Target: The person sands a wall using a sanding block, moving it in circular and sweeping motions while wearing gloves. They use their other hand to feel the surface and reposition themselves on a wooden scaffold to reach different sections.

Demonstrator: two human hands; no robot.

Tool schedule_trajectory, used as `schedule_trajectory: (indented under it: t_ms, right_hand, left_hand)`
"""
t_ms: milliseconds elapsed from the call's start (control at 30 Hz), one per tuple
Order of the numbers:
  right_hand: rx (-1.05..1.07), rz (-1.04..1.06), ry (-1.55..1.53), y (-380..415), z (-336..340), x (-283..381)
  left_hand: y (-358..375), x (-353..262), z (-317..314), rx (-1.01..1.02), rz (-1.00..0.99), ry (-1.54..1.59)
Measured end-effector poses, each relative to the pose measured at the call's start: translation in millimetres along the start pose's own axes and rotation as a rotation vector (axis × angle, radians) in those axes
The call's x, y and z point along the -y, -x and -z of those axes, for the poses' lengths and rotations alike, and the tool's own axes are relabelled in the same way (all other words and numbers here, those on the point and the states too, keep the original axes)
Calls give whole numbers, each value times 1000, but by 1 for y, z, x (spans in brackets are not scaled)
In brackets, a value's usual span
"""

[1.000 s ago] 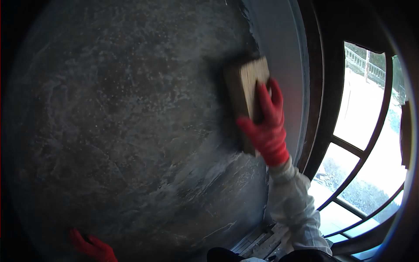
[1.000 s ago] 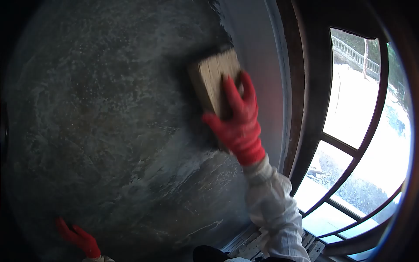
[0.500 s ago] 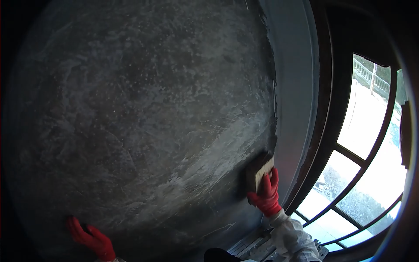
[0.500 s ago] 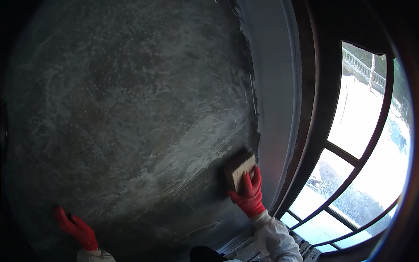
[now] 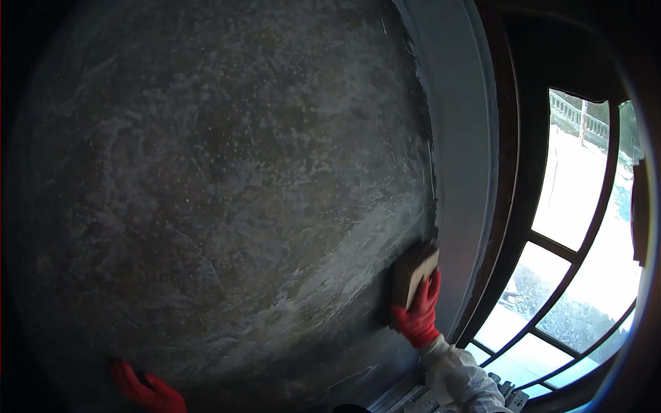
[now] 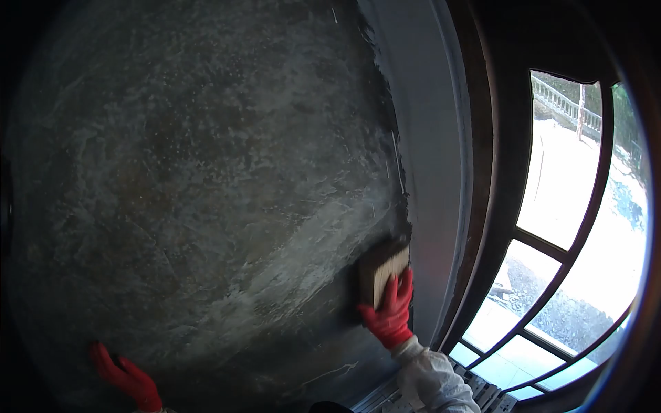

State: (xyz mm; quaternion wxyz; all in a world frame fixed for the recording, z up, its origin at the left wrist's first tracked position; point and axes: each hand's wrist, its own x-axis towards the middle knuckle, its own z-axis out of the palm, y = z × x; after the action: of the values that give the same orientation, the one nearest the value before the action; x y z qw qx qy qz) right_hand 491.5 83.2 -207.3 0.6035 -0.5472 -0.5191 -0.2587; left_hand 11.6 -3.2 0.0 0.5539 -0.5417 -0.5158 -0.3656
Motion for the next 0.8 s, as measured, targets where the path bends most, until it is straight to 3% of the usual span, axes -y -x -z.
schedule_trajectory:
  t_ms: [67,167,333,433,533,733,800]
  right_hand:
    - [31,1,2,42,3,-11]
    - [80,24,-93,29,10,-15]
    - [-48,87,-145,-154,28,36]
    - [-83,42,-135,-199,30,54]
    - [-74,97,-91,-155,24,44]
    - [199,106,-31,80,1,-24]
    - [178,133,-80,71,1,-25]
  left_hand:
    - [0,-1,0,-13,5,1]
    - [3,7,-4,-18,-6,11]
    - [2,5,0,1,-13,-10]
    - [7,13,-5,-1,-30,-22]
    - [7,14,-6,-2,-29,-15]
    - [7,7,-2,50,23,23]
    - [5,9,-3,24,17,22]
